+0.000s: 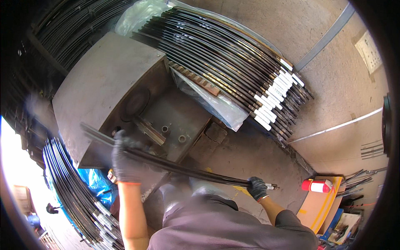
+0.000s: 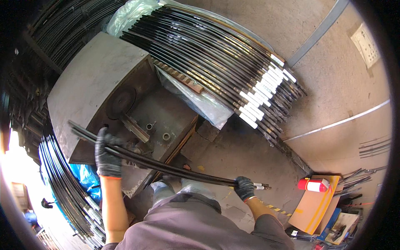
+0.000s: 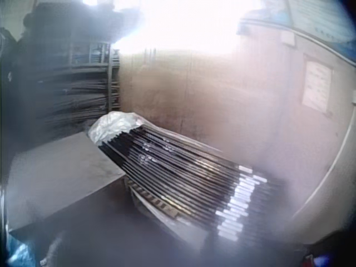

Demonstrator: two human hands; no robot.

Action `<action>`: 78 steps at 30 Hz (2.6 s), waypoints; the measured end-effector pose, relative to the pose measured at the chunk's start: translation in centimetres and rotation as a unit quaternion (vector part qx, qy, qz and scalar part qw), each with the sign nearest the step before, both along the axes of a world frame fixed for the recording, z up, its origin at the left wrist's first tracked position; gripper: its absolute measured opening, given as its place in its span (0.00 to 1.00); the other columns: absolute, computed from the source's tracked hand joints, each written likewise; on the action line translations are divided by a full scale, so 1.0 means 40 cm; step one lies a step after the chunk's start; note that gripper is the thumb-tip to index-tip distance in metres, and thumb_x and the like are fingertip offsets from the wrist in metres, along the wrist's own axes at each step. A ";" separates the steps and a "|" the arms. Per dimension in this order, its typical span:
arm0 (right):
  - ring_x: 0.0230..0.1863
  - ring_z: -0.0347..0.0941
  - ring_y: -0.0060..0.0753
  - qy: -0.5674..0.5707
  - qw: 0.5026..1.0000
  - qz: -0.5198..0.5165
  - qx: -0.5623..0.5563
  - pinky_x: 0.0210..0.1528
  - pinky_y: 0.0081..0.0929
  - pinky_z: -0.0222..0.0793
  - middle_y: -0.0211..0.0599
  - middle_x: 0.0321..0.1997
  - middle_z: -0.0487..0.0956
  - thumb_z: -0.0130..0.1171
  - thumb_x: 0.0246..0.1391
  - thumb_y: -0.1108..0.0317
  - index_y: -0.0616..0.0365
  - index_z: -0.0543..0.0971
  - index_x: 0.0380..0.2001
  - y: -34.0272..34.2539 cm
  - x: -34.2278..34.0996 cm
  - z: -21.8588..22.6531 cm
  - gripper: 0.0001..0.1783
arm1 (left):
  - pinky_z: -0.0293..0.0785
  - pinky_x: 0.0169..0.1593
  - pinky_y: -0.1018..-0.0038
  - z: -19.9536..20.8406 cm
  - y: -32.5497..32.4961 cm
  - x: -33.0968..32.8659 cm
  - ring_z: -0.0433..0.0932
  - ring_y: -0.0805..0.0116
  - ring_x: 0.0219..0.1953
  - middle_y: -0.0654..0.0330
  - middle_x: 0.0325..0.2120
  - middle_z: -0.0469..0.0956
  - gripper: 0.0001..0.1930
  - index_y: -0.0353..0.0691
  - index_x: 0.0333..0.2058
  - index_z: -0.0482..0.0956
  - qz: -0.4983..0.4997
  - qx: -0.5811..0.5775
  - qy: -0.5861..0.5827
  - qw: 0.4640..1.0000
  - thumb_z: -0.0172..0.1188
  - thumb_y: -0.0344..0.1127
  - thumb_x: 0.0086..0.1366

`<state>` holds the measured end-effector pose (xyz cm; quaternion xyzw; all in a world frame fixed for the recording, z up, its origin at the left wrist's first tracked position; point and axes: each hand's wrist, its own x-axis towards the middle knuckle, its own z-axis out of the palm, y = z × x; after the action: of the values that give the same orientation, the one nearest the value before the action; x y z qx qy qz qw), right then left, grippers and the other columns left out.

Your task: The person uses a bench grinder to smooth the ends of long, thin metal rods. They hold the rods with gloved hands, pressing the ends against the spinning grinding wheel, then move the processed rods to a stack on the right side of the machine.

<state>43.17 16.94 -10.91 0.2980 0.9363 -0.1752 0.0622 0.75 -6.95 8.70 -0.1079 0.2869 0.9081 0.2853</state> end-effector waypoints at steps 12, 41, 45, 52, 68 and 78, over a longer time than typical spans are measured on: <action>0.30 0.73 0.49 0.080 0.977 -0.127 0.152 0.33 0.43 0.68 0.45 0.29 0.76 0.58 0.43 0.61 0.55 0.73 0.33 0.173 -0.262 0.299 0.14 | 0.76 0.38 0.67 -0.163 -0.184 0.098 0.76 0.62 0.38 0.57 0.40 0.74 0.23 0.40 0.50 0.66 -0.123 -0.241 0.117 0.956 0.60 0.33 0.56; 0.65 0.48 0.48 0.136 0.930 -0.125 0.317 0.65 0.48 0.39 0.46 0.61 0.59 0.59 0.43 0.47 0.56 0.64 0.55 0.434 -0.702 0.277 0.38 | 0.65 0.52 0.68 -0.286 -0.786 0.231 0.69 0.53 0.49 0.48 0.46 0.71 0.35 0.37 0.51 0.64 0.011 -0.972 -0.035 0.233 0.66 0.45 0.46; 0.62 0.51 0.49 0.204 0.914 -0.114 0.332 0.63 0.47 0.44 0.42 0.58 0.62 0.62 0.40 0.53 0.54 0.66 0.53 0.398 -0.631 0.262 0.36 | 0.63 0.53 0.68 -0.345 -0.837 0.245 0.68 0.53 0.50 0.48 0.47 0.70 0.39 0.37 0.54 0.61 0.000 -0.979 -0.039 0.199 0.67 0.45 0.44; 0.59 0.58 0.49 0.278 0.920 -0.118 0.248 0.60 0.45 0.52 0.45 0.52 0.67 0.64 0.40 0.62 0.57 0.67 0.49 0.176 -0.441 0.263 0.31 | 0.60 0.57 0.67 -0.350 -0.878 0.229 0.65 0.53 0.53 0.48 0.50 0.68 0.47 0.37 0.58 0.55 -0.032 -0.976 -0.025 0.212 0.69 0.45 0.40; 0.48 0.67 0.50 0.295 0.951 -0.029 0.083 0.52 0.43 0.60 0.46 0.44 0.73 0.63 0.37 0.66 0.57 0.72 0.41 0.019 -0.429 0.162 0.23 | 0.69 0.45 0.65 -0.178 -0.806 0.186 0.75 0.51 0.42 0.48 0.40 0.74 0.28 0.34 0.45 0.66 -0.067 -0.938 -0.072 0.334 0.61 0.38 0.44; 0.45 0.69 0.47 0.282 0.959 0.002 0.037 0.50 0.41 0.63 0.45 0.42 0.74 0.62 0.40 0.63 0.57 0.74 0.40 0.009 -0.458 0.152 0.21 | 0.71 0.42 0.65 -0.157 -0.815 0.173 0.76 0.49 0.37 0.44 0.33 0.76 0.24 0.34 0.39 0.68 -0.067 -0.939 -0.073 0.329 0.64 0.35 0.41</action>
<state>24.87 17.31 -4.83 0.2368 0.9221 -0.2173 -0.2154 7.65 -39.57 2.42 -0.3508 0.9335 0.0017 0.0745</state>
